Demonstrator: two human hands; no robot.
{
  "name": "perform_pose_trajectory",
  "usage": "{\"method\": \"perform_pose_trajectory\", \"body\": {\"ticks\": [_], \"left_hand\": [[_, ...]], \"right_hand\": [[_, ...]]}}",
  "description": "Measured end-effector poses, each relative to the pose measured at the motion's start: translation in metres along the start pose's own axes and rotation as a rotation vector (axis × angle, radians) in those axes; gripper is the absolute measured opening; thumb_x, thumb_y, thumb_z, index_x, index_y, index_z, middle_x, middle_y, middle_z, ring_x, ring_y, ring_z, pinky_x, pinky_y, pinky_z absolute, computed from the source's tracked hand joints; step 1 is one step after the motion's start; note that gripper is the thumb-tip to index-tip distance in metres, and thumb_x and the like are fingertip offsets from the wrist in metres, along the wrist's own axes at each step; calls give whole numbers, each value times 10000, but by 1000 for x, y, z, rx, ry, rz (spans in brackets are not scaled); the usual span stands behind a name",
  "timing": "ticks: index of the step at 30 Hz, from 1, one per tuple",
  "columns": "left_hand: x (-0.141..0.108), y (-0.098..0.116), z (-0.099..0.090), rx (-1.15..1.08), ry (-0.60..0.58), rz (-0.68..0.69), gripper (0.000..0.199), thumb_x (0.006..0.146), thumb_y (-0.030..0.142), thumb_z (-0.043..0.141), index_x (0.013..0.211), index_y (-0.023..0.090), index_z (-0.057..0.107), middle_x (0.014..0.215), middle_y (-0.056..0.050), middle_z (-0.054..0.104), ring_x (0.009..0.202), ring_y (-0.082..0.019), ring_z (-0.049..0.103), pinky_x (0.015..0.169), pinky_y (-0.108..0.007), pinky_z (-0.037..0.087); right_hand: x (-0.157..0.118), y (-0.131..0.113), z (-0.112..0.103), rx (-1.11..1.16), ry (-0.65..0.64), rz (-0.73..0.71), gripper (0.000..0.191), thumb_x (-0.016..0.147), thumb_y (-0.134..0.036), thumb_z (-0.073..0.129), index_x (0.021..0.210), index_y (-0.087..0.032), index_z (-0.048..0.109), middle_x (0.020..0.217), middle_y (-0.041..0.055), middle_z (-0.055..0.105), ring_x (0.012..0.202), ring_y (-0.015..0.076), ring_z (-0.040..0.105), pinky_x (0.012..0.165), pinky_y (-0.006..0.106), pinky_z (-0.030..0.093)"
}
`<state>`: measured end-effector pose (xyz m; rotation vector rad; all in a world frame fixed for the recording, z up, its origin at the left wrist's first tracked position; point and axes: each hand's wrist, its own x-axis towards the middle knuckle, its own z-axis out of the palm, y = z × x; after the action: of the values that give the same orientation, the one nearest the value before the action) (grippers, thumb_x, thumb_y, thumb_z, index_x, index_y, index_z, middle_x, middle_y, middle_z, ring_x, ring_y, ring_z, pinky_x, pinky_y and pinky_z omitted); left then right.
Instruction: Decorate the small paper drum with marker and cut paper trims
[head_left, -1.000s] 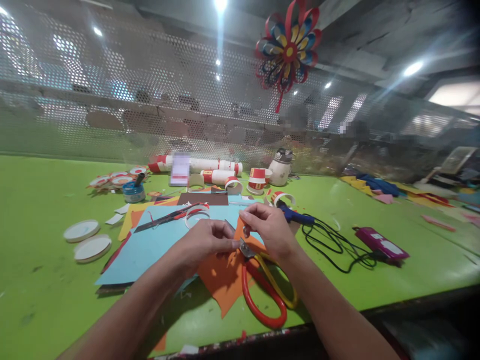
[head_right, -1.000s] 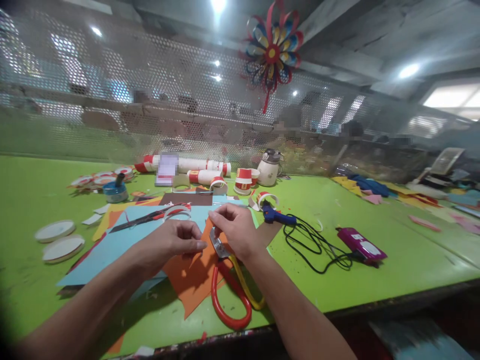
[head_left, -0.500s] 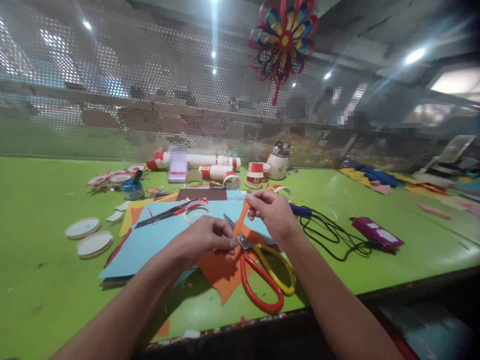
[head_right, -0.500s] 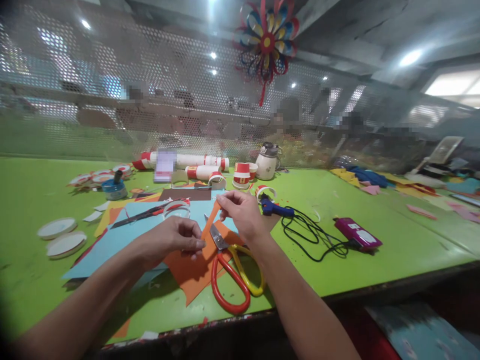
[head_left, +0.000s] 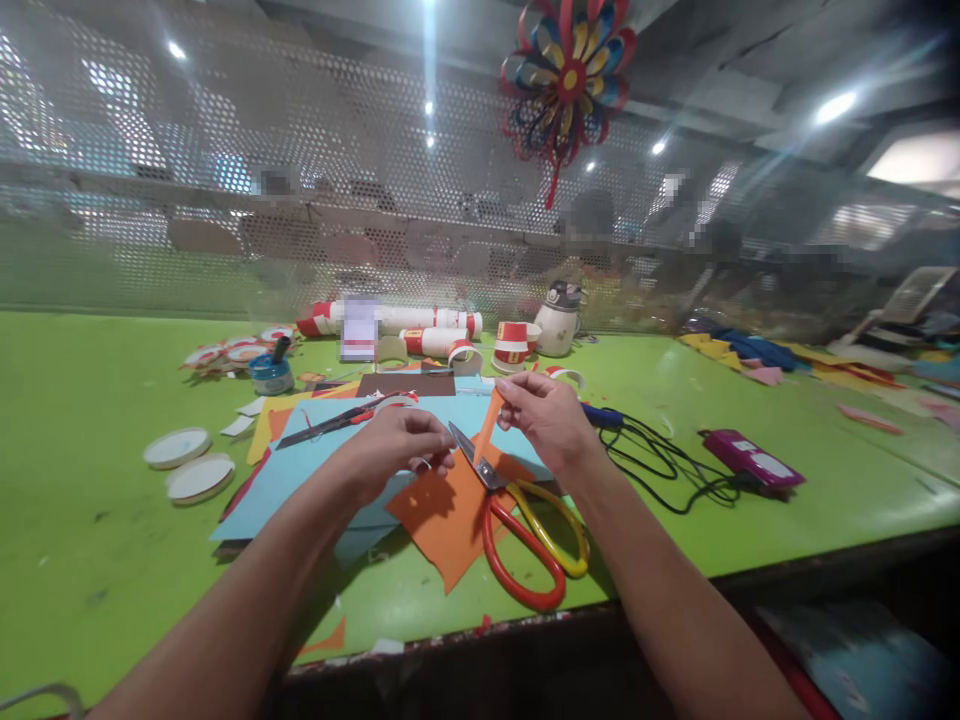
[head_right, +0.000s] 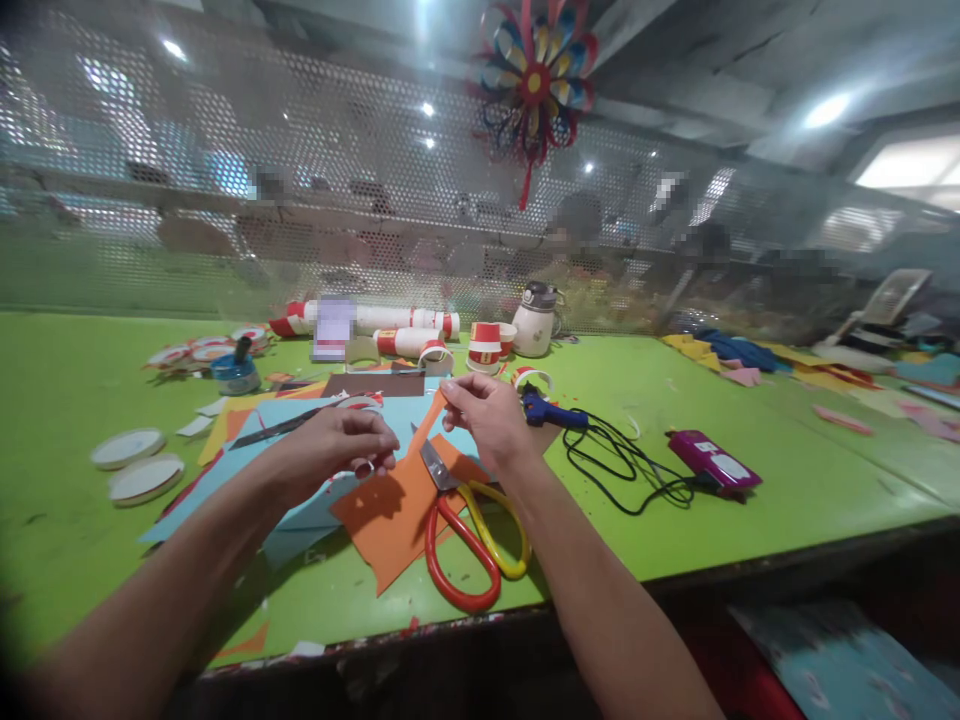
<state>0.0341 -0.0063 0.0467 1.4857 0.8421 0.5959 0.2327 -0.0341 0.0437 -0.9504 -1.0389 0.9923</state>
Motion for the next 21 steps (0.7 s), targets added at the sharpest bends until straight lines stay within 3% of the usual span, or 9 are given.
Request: {"method": "perform_pose_trajectory", "body": {"ticks": [8, 14, 21], "left_hand": [[1, -1, 5, -234, -7, -41, 248, 731, 332, 741, 730, 97, 662, 685, -79, 686, 620, -126, 623, 557, -218, 402], [3, -6, 12, -291, -65, 2, 309, 737, 391, 759, 687, 114, 633, 609, -12, 590, 535, -75, 504, 511, -211, 358], [4, -7, 17, -289, -38, -2, 330, 652, 373, 818, 681, 113, 617, 640, 18, 541, 541, -48, 430, 519, -195, 351]], "right_hand": [[-6, 1, 6, -38, -51, 36, 320, 594, -393, 860, 650, -163, 645, 577, -45, 575, 485, 77, 500, 499, 260, 443], [-8, 7, 11, -73, -96, 53, 312, 607, -396, 853, 647, -169, 643, 572, -45, 573, 511, 85, 512, 524, 264, 432], [-11, 13, 16, -109, -129, 77, 348, 563, -427, 859, 631, -164, 641, 600, -32, 615, 526, 88, 524, 530, 257, 443]]}}
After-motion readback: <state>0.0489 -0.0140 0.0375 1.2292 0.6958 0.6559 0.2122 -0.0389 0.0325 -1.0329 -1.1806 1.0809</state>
